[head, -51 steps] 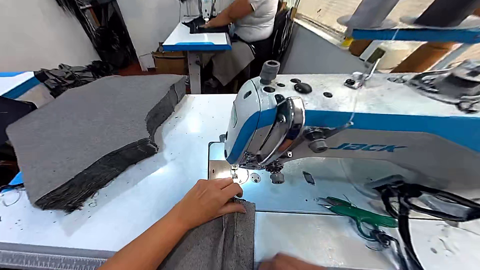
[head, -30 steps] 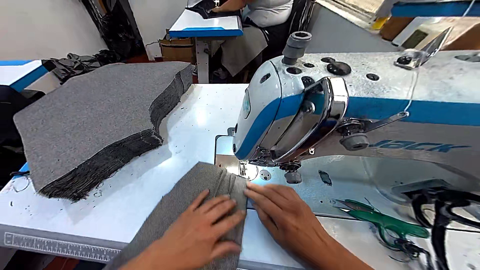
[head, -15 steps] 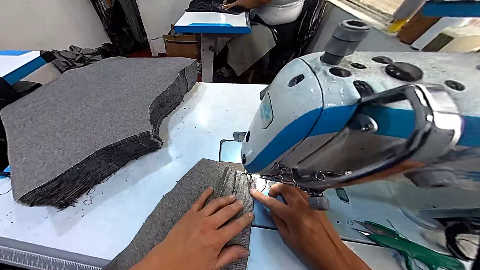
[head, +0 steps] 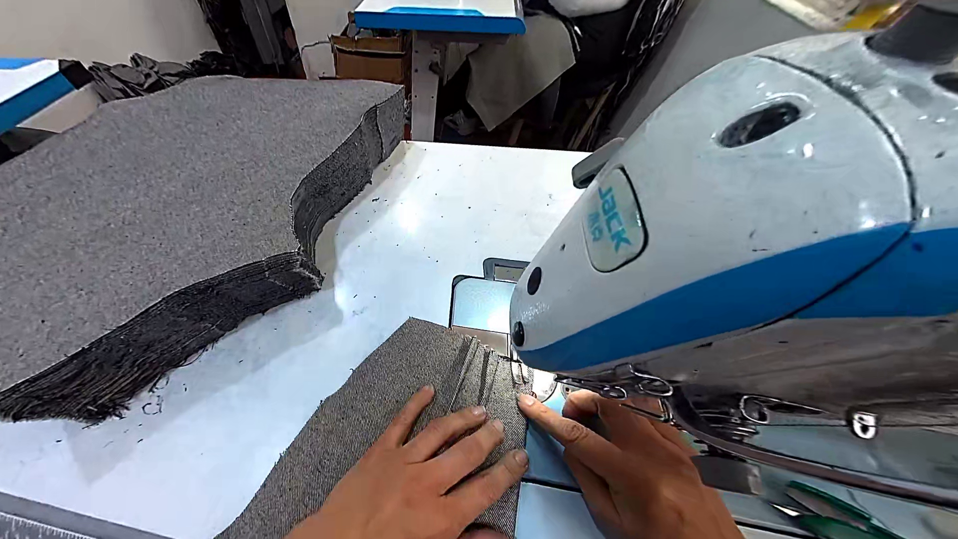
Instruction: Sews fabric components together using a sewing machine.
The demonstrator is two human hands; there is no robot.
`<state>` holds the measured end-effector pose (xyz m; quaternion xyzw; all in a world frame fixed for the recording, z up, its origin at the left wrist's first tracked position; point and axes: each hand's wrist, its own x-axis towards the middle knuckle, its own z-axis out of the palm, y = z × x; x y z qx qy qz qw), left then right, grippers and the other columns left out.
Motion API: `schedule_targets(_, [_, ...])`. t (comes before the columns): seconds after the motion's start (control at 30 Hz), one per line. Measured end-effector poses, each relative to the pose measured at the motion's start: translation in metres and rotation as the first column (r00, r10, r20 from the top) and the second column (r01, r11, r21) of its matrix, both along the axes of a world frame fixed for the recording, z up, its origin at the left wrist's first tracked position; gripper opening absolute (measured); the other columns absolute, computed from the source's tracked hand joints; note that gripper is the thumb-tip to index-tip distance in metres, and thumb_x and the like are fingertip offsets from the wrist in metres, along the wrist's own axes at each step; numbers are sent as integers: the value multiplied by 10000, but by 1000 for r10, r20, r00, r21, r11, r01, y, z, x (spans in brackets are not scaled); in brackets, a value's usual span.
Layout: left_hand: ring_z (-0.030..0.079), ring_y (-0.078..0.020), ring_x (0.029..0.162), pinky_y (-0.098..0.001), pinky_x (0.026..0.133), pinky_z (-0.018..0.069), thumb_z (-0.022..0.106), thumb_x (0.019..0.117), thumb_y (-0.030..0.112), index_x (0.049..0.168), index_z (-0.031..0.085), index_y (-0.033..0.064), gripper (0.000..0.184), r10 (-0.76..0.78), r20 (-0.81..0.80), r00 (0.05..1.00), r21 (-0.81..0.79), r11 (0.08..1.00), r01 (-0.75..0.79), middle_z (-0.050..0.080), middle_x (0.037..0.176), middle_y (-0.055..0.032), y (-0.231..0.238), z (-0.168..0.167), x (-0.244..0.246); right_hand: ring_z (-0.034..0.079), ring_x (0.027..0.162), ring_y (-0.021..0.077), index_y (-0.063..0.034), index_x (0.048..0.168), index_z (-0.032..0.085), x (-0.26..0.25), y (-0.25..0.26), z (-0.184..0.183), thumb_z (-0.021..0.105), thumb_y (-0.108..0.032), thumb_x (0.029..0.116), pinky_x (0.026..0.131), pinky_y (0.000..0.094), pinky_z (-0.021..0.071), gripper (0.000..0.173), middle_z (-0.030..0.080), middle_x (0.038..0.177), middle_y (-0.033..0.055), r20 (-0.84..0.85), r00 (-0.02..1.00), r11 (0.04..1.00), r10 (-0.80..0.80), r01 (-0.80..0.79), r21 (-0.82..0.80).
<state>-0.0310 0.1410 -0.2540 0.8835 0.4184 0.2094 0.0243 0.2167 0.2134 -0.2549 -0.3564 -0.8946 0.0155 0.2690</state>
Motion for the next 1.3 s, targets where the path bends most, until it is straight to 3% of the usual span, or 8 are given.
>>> schedule_targets(0.5, [470,-224,1429,-519,1199,284,398,1071,507,1452,565,246,491,-5,-11,1000,-9,1000,5,582,1469,-14,2,2,-1,597,859,210,-274,1212,763,-2,1,-9,456,-132,954,754,316,434,425,640,881,62,-46,999,998,-1,4,61])
schedule_targets(0.67, [502,-231,1401,-522,1175,334,406,1066,516,1434,580,253,485,8,9,1000,0,1000,-8,597,1447,-20,10,-1,-1,618,895,223,-252,1218,752,2,3,-15,463,-161,964,794,327,470,394,655,900,72,-57,998,998,-7,10,56])
schedule_targets(0.8, [545,-211,1365,-522,1148,390,409,1059,518,1336,661,249,461,40,2,999,28,999,-40,645,1381,-16,30,-1,0,672,860,199,-168,1064,765,12,5,-9,462,-211,1012,784,327,512,311,729,895,86,-140,987,995,-75,85,60])
schedule_targets(0.9, [521,-221,1389,-554,1156,385,412,1061,501,1249,707,220,449,28,2,1000,5,1000,-28,648,1363,-12,49,1,-3,640,812,176,-142,933,729,15,5,4,475,-231,1012,755,285,457,281,729,830,85,-198,972,984,-125,146,98])
schedule_targets(1.03, [522,-239,1385,-556,1161,369,436,1052,468,1203,724,199,422,-7,4,1000,32,999,6,653,1350,-30,65,7,-8,665,899,103,-144,942,694,14,7,13,489,-197,1014,802,200,472,224,737,864,72,-221,969,985,-110,137,108])
schedule_targets(1.13, [514,-241,1392,-552,1164,365,435,1054,466,1209,724,200,423,-30,1,1000,38,999,30,652,1356,-30,67,8,-11,645,813,155,-126,879,705,16,9,11,489,-190,982,739,250,454,248,721,809,96,-203,969,974,-138,170,151])
schedule_targets(1.3, [520,-230,1384,-549,1175,350,430,1061,465,1212,717,199,421,-18,-1,1000,42,999,18,650,1351,-26,68,5,-10,666,806,187,-113,837,726,18,13,6,475,-182,947,730,284,485,282,726,806,105,-173,970,967,-173,200,155])
